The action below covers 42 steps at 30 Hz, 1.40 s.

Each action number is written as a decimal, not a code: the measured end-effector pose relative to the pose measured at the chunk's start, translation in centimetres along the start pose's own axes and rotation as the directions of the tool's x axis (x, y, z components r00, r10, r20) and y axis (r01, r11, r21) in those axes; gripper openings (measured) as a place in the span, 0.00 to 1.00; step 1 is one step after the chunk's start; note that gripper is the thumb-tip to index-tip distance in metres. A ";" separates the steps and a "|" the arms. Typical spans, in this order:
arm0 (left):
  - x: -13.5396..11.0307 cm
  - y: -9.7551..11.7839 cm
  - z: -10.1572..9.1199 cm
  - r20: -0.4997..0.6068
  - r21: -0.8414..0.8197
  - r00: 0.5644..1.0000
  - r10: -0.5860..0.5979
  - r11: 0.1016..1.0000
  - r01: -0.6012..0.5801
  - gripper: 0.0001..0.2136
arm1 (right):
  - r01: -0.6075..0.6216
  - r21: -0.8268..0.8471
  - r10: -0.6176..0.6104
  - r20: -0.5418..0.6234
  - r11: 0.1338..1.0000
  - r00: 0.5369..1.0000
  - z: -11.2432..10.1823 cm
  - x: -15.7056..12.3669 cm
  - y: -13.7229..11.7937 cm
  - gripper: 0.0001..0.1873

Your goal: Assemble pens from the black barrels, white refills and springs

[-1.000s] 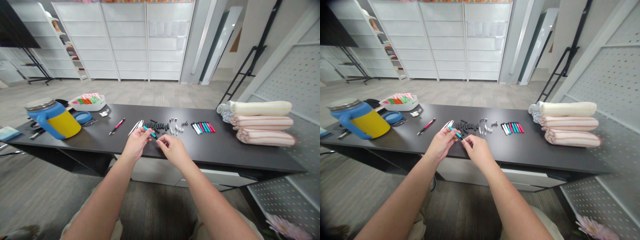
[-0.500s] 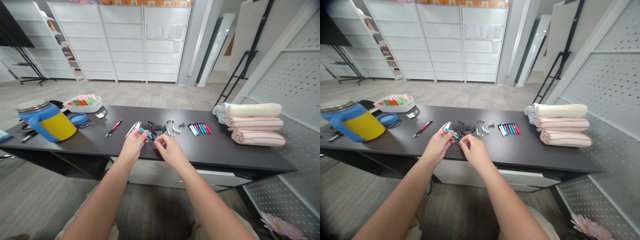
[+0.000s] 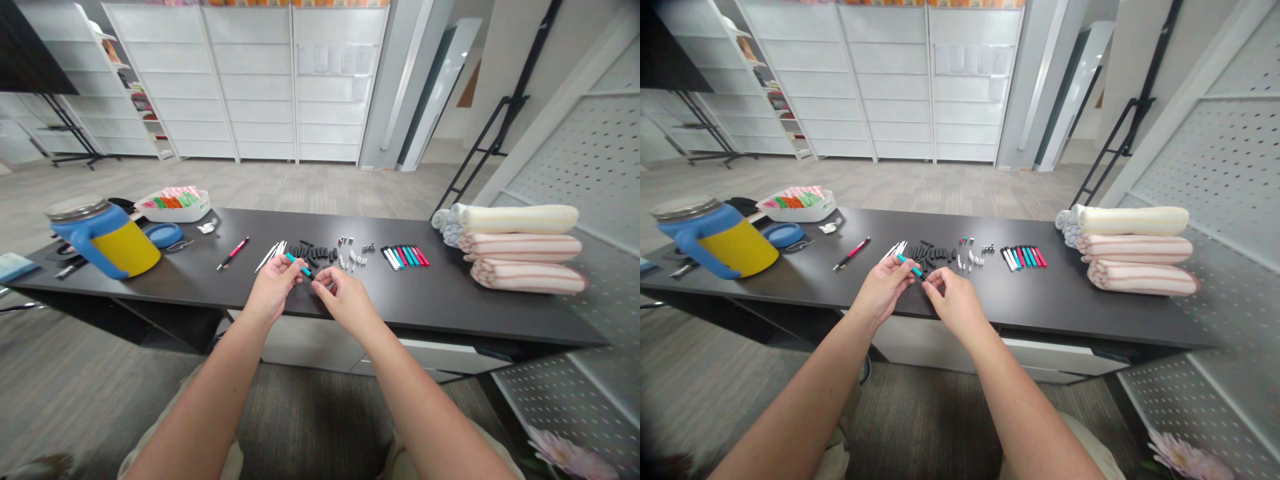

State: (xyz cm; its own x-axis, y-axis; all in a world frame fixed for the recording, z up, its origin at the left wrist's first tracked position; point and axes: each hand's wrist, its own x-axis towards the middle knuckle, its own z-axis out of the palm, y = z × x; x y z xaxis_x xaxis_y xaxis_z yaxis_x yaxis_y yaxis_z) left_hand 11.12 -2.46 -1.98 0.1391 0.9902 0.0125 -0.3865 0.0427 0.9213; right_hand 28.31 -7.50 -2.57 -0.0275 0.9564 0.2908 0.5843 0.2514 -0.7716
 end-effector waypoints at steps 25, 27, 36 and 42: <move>0.3 -0.9 0.1 0.006 0.200 0.989 0.150 0.969 -0.148 0.18 | 0.034 -0.166 -0.042 -0.047 0.986 0.998 0.2 0.0 0.0 0.03; 0.3 -0.8 0.1 0.021 0.152 0.992 0.121 0.981 -0.123 0.21 | 0.032 -0.130 -0.041 -0.066 0.991 0.997 0.1 0.0 0.1 0.04; 0.2 -0.6 0.0 0.018 0.059 1.000 -0.003 0.998 0.002 0.15 | -0.006 -0.024 0.004 -0.091 1.000 0.996 0.0 0.1 0.3 0.08; 0.1 0.5 0.5 0.028 -0.482 0.957 -0.290 0.834 0.266 0.04 | -0.008 0.010 0.009 -0.090 1.000 0.996 -0.3 0.0 -0.1 0.09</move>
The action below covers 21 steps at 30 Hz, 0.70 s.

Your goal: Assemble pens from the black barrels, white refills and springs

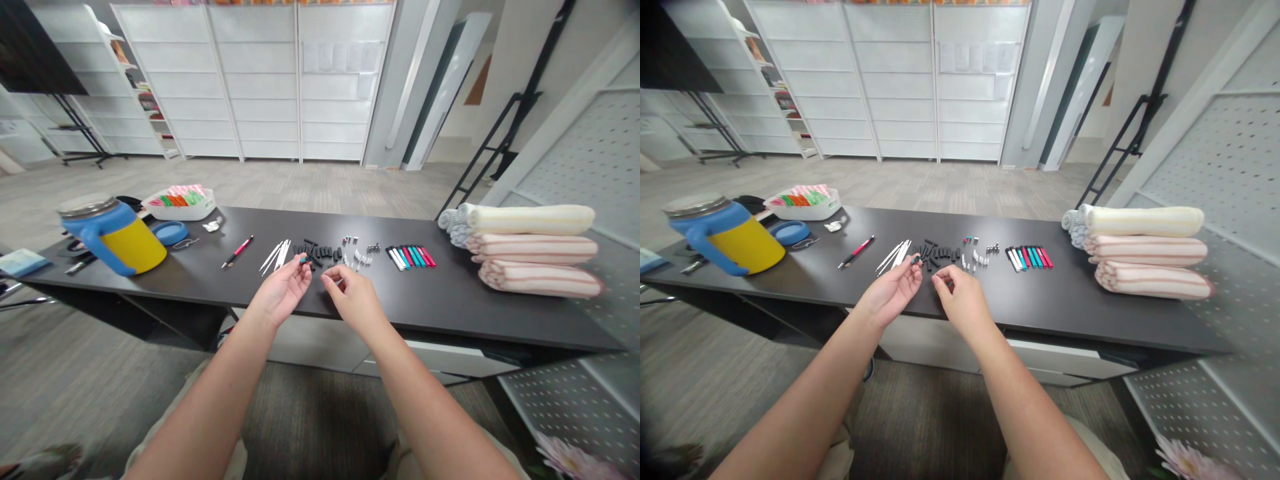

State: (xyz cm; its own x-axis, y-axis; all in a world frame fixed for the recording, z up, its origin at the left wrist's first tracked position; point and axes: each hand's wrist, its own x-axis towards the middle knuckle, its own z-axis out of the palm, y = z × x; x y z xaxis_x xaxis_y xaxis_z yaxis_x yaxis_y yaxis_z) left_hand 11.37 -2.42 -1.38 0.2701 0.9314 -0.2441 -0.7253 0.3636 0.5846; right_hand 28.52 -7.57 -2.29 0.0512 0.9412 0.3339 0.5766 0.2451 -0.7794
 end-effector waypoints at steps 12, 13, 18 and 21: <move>0.3 -0.8 0.4 0.027 0.082 0.999 0.028 0.996 -0.030 0.08 | -0.056 0.024 0.056 0.001 0.998 0.998 -0.3 0.0 -0.1 0.11; 0.2 -0.9 0.4 0.038 0.111 0.999 0.030 0.993 -0.034 0.09 | -0.058 0.028 0.058 0.003 0.998 0.998 -0.3 0.0 -0.1 0.11; 0.0 -0.6 0.8 0.053 0.150 0.998 -0.019 0.989 0.011 0.10 | -0.083 0.032 0.082 0.017 0.996 0.996 -0.3 0.1 0.0 0.11; -0.1 -0.4 1.0 0.057 0.145 0.996 -0.069 0.988 0.060 0.09 | -0.108 0.057 0.106 0.034 0.992 0.994 -0.3 0.2 0.3 0.11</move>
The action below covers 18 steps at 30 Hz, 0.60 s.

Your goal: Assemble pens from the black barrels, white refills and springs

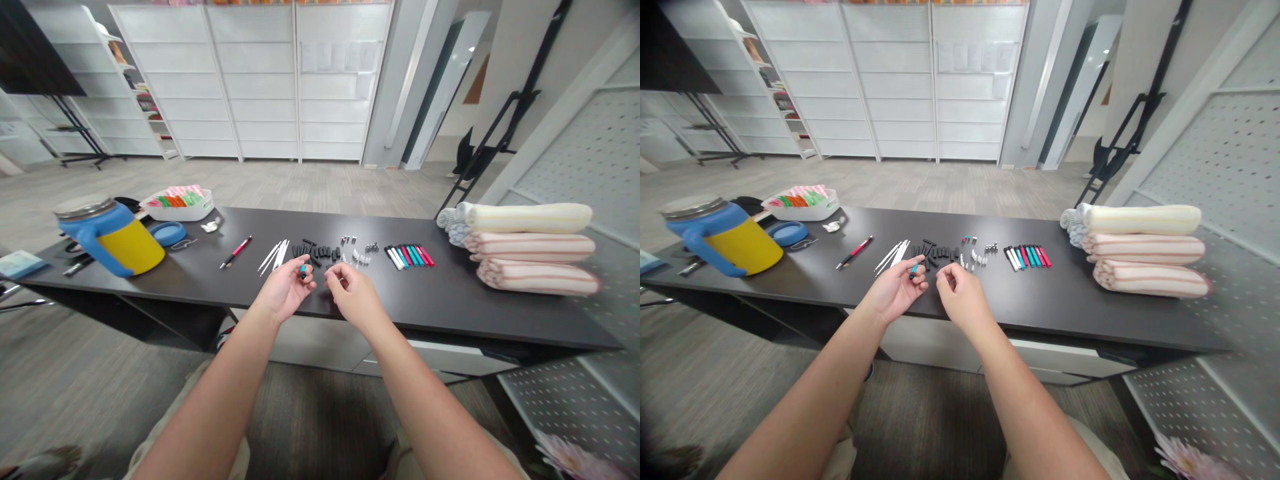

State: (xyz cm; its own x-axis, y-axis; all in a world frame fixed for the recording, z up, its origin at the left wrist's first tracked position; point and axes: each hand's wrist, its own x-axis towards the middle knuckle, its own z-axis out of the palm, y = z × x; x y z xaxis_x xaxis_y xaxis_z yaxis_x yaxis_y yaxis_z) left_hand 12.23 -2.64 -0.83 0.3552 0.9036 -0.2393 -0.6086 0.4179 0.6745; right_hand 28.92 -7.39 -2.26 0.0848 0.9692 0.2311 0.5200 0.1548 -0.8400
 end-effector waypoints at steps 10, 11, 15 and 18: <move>-0.5 0.1 0.0 0.069 0.105 0.997 -0.047 0.994 0.040 0.12 | -0.025 0.038 0.024 0.007 0.999 1.000 0.1 0.0 0.1 0.09; -0.5 0.1 0.0 0.070 0.117 0.996 -0.052 0.992 0.044 0.12 | -0.021 0.031 0.021 0.007 0.999 1.000 0.1 0.0 0.1 0.09; -0.5 0.1 0.1 0.073 0.133 0.996 -0.055 0.990 0.044 0.12 | 0.020 -0.001 -0.020 -0.010 1.000 1.000 0.1 0.0 -0.1 0.10; -0.6 0.1 0.2 0.074 0.127 0.996 -0.052 0.991 0.043 0.12 | 0.036 -0.012 -0.036 -0.002 0.999 0.999 0.1 0.0 0.0 0.10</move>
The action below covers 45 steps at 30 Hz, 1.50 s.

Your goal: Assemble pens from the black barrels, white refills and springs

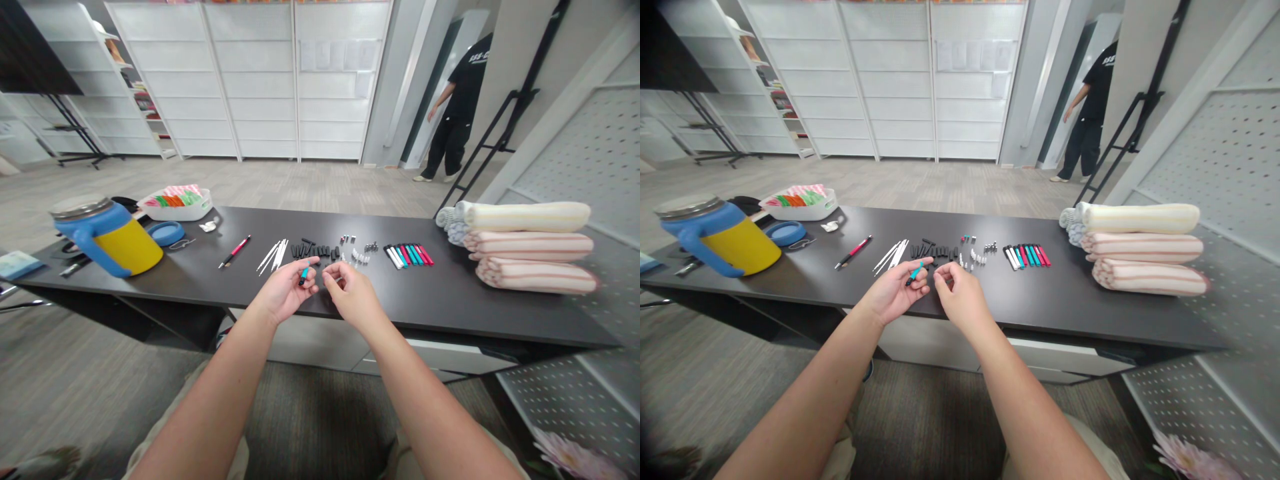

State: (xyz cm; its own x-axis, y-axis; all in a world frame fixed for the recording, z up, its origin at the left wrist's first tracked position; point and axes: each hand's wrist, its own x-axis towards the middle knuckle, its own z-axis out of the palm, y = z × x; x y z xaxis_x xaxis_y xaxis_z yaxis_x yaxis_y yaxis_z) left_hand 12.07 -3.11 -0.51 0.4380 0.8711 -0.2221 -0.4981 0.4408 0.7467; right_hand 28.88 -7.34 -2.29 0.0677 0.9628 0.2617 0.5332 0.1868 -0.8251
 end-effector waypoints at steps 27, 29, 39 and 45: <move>0.0 -0.2 -0.2 -0.004 0.004 0.999 0.038 0.999 -0.038 0.14 | 0.096 -0.469 -0.181 -0.139 0.878 0.974 -7.0 1.4 2.0 0.12; 0.0 -0.3 -0.3 0.004 0.002 0.999 0.044 0.999 -0.044 0.14 | 0.030 -0.599 -0.154 -0.156 0.800 0.976 -8.2 1.6 3.0 0.13; -0.1 -0.3 0.2 -0.014 0.019 0.998 0.062 0.998 -0.062 0.14 | -0.140 -0.691 -0.004 -0.203 0.709 0.979 -10.6 2.6 3.5 0.10; 0.2 -0.3 0.4 -0.009 -0.005 0.999 0.050 0.999 -0.050 0.15 | -0.044 -0.722 -0.043 -0.102 0.691 0.994 -11.8 8.4 1.8 0.10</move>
State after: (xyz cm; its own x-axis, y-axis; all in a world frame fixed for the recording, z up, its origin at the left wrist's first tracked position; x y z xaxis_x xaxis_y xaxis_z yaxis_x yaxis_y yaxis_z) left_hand 12.56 -3.17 -0.54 0.4061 0.8938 -0.1901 -0.5228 0.3979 0.7539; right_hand 40.36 -1.22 4.31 0.1303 0.9291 0.3462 0.9739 -0.0545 -0.2203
